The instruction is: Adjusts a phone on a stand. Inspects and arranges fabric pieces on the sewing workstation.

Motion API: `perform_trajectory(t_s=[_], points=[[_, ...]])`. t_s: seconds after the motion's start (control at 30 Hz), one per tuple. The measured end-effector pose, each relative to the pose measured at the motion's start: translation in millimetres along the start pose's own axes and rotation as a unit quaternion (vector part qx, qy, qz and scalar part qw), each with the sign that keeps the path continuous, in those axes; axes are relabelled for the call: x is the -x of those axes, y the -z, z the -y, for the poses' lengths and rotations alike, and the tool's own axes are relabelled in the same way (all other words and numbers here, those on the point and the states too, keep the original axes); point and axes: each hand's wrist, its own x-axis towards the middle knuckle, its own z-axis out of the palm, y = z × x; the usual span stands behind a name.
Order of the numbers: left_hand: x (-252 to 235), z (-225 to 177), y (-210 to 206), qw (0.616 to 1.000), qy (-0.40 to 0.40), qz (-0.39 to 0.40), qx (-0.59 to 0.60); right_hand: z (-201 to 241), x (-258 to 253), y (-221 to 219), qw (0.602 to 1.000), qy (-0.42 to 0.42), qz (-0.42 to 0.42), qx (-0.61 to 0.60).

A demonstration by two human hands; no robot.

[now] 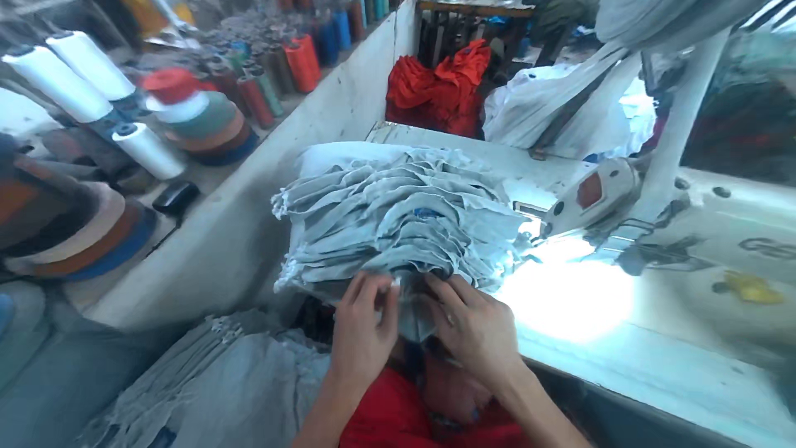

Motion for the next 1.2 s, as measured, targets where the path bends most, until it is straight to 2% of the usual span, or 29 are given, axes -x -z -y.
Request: perform_trajectory(t_s=[0.2,0.33,0.4,0.43,0.5,0.6,0.67,0.77,0.87,1.03,1.2], points=[[36,31,42,0.996,0.066,-0.052,0.017,0,13,5,0.999,-0.010,0.013,-0.036],[53,46,42,0.994,0.091,-0.053,0.001,9,2,-10,0.996,0.019,0.047,-0.074],[55,45,38,0.995,0.088,-0.053,-0.009,10,-14,-10,0.992,0.002,0.062,-0.111],[55,44,36,0.995,0.086,-0.054,-0.009,9,-24,-6,0.989,-0.014,0.054,-0.135],[54,43,33,0.995,0.090,-0.052,-0.015,4,-44,-2,0.987,-0.035,-0.017,-0.153],[51,41,30,0.994,0.096,-0.042,-0.032,-4,-63,-13,0.988,-0.059,-0.100,-0.100],[47,40,26,0.994,0.095,-0.035,-0.048,-3,-60,-32,0.994,-0.059,-0.078,-0.040],[39,38,15,0.993,0.077,-0.049,-0.076,-1,-45,-50,0.997,-0.009,-0.075,0.000],[29,36,4,0.994,0.054,-0.042,-0.089,-2,-35,-35,1.000,-0.005,-0.010,-0.028],[9,33,2,0.991,0.072,0.016,-0.115,-3,-17,-3,0.991,-0.022,0.099,-0.088],[21,35,27,0.990,0.101,0.087,-0.037,8,4,-3,0.992,0.010,0.082,-0.091]])
